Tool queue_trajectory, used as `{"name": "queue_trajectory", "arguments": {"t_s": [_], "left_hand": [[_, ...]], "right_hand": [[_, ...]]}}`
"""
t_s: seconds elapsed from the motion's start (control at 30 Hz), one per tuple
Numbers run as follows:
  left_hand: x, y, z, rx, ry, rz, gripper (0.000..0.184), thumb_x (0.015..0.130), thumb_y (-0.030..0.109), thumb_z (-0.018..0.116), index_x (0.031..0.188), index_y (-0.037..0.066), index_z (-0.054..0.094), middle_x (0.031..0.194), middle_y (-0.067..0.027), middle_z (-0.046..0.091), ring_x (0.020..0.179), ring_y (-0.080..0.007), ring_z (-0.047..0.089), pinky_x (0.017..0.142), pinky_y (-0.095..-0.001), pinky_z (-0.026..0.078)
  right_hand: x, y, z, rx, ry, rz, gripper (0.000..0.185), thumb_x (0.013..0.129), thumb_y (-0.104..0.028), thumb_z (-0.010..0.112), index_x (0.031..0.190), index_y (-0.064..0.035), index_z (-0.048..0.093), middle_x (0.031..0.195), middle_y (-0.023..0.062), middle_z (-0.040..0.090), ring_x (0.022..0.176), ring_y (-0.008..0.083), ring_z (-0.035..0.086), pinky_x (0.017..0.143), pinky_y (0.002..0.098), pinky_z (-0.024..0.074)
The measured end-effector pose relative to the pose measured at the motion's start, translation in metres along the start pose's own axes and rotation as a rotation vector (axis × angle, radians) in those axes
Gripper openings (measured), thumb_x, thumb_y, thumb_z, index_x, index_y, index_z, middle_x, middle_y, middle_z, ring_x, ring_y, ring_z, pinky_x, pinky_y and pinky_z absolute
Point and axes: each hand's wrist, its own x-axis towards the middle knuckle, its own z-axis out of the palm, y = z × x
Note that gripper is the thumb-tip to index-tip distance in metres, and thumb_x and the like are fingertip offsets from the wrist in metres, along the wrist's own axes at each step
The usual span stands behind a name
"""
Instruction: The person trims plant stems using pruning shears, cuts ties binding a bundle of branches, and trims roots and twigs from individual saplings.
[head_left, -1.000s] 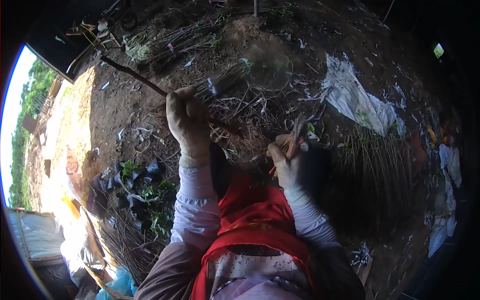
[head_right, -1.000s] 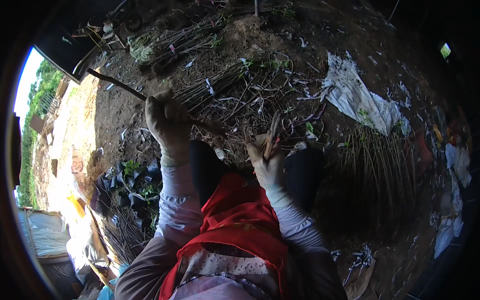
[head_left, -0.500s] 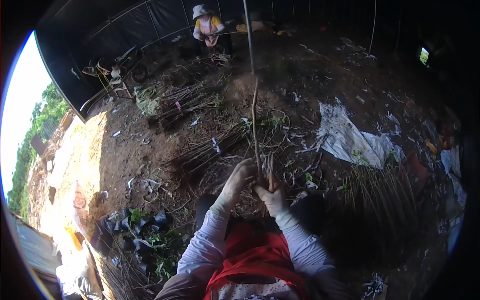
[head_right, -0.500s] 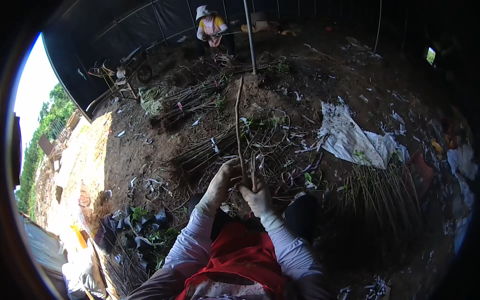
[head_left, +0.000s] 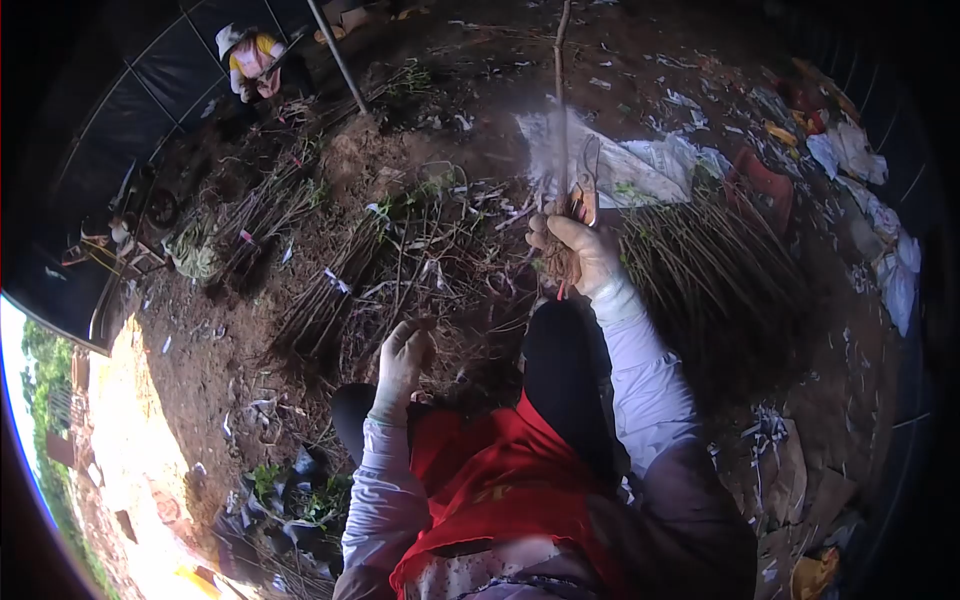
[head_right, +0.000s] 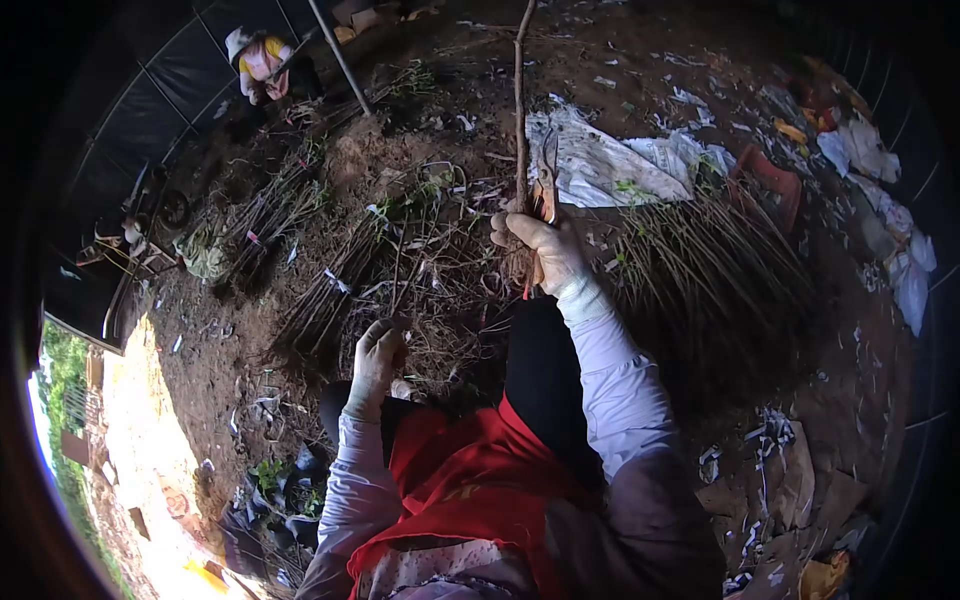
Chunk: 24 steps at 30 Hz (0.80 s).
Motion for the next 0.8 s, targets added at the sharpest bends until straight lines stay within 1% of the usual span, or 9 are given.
{"name": "queue_trajectory", "arguments": {"t_s": [0.03,0.13,0.23,0.3,0.43,0.47,0.57,0.67,0.8], "left_hand": [[0.003,-0.005,0.002,-0.029,-0.013,0.004,0.021,0.09,0.018,0.049,0.101,0.004,0.059,0.063,0.0045,0.048,0.053,-0.0044,0.041,0.048,-0.02,0.033],[0.003,-0.008,0.013,0.006,0.014,0.005,0.022,0.089,0.016,0.05,0.102,0.003,0.061,0.062,0.0042,0.049,0.051,-0.0042,0.04,0.048,-0.0192,0.032],[-0.006,-0.012,0.01,-0.019,-0.019,0.069,0.02,0.09,0.013,0.048,0.101,0.001,0.061,0.062,0.0013,0.051,0.054,-0.0047,0.044,0.052,-0.0198,0.036],[-0.013,-0.013,0.002,0.039,0.035,0.079,0.019,0.089,0.01,0.048,0.101,0.002,0.061,0.062,0.0015,0.051,0.054,-0.0044,0.043,0.052,-0.019,0.035],[-0.021,-0.001,-0.041,0.163,0.359,0.118,0.021,0.084,0.005,0.046,0.096,0.002,0.063,0.062,0.0019,0.053,0.051,-0.0042,0.041,0.047,-0.0193,0.032],[-0.021,0.003,-0.061,0.153,0.41,0.188,0.021,0.082,0.004,0.049,0.097,0.003,0.063,0.068,-0.001,0.057,0.056,-0.007,0.048,0.047,-0.0214,0.038],[-0.04,0.024,-0.126,1.359,0.64,0.601,0.018,0.086,0.004,0.046,0.091,-0.002,0.063,0.112,-0.013,0.058,0.101,-0.0224,0.055,0.079,-0.032,0.05],[-0.058,0.014,-0.166,0.893,0.789,0.346,0.02,0.089,0.005,0.047,0.103,-0.002,0.06,0.109,-0.0128,0.056,0.096,-0.0201,0.053,0.08,-0.0307,0.05],[-0.092,-0.049,-0.251,0.294,0.783,0.308,0.032,0.089,0.023,0.044,0.113,0.005,0.058,0.091,-0.0052,0.056,0.074,-0.0126,0.048,0.063,-0.024,0.04]], "right_hand": [[-0.005,-0.012,-0.008,-0.141,0.062,-0.016,0.016,0.082,-0.004,0.061,0.097,-0.0022,0.056,0.088,0.008,0.061,0.082,0.0197,0.064,0.08,0.0373,0.0546],[-0.016,-0.034,-0.064,-0.569,0.229,-0.116,0.015,0.074,-0.002,0.065,0.085,-0.0042,0.054,0.072,-0.0003,0.056,0.062,0.0093,0.056,0.054,0.0241,0.0458],[-0.054,-0.047,-0.144,-1.288,0.298,-0.19,0.021,0.076,-0.013,0.063,0.092,-0.0048,0.052,0.071,0.0134,0.06,0.063,0.0266,0.06,0.058,0.038,0.0457],[-0.091,-0.073,-0.167,-1.732,0.345,0.111,0.025,0.076,-0.018,0.061,0.095,-0.0059,0.05,0.076,0.0206,0.061,0.073,0.0375,0.061,0.065,0.0464,0.0458],[-0.138,-0.128,-0.215,-2.084,0.52,0.34,0.029,0.076,-0.023,0.061,0.096,-0.0073,0.048,0.079,0.02,0.063,0.078,0.0393,0.062,0.07,0.0491,0.0469],[-0.142,-0.143,-0.235,-2.141,0.601,0.412,0.032,0.075,-0.025,0.064,0.097,-0.0085,0.048,0.083,0.0182,0.063,0.081,0.0375,0.062,0.072,0.0479,0.0472],[-0.157,-0.195,-0.288,-2.512,0.757,0.424,0.04,0.07,-0.029,0.069,0.1,-0.0123,0.05,0.103,0.0124,0.058,0.099,0.0309,0.057,0.082,0.0456,0.0444],[-0.161,-0.203,-0.295,-2.515,0.869,0.524,0.044,0.066,-0.031,0.072,0.104,-0.0169,0.053,0.115,0.0102,0.049,0.109,0.0288,0.049,0.088,0.0483,0.0376],[-0.155,-0.159,-0.287,-2.601,0.621,0.313,0.037,0.067,-0.034,0.071,0.097,-0.0193,0.055,0.108,0.0095,0.052,0.102,0.0288,0.05,0.089,0.0515,0.0333]]}}
